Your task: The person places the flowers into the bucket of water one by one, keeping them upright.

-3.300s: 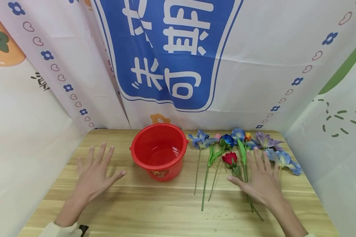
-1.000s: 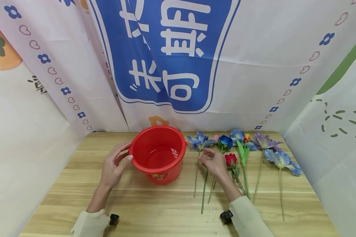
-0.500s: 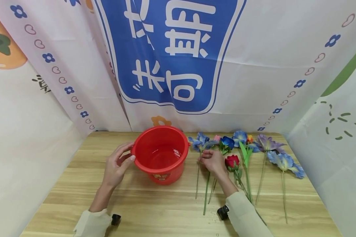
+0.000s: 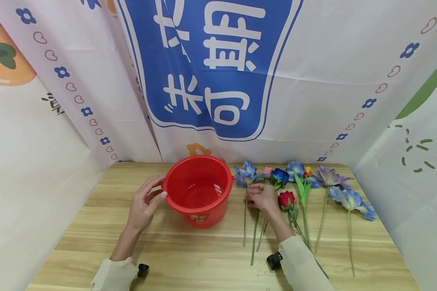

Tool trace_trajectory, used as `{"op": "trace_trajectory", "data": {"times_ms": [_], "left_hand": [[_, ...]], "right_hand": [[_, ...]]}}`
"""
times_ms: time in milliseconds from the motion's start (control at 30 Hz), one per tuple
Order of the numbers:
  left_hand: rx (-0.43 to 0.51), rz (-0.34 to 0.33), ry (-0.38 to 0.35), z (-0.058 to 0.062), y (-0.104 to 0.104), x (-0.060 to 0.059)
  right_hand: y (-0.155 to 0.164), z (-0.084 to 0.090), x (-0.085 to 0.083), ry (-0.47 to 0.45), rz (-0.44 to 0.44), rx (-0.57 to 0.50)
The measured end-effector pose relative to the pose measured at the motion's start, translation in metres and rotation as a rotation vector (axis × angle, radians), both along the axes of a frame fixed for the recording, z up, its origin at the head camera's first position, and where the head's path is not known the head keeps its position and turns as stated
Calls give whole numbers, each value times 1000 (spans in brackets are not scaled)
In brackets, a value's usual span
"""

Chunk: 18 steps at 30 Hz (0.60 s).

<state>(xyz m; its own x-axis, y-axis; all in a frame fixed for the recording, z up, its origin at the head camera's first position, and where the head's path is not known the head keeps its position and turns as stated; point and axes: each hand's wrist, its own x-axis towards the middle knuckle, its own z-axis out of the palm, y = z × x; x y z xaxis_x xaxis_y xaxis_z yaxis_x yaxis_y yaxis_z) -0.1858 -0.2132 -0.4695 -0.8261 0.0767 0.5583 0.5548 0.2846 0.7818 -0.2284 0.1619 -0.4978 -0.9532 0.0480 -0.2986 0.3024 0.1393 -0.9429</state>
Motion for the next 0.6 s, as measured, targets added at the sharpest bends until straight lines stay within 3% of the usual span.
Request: {"op": "trace_trajectory", "data": {"times_ms": [267, 600], "left_hand": [[3, -4, 1, 0, 1, 0], [4, -1, 12, 0, 1, -2]], "right_hand": [[6, 17, 6, 71, 17, -40], [17, 52, 12, 155, -10, -96]]}}
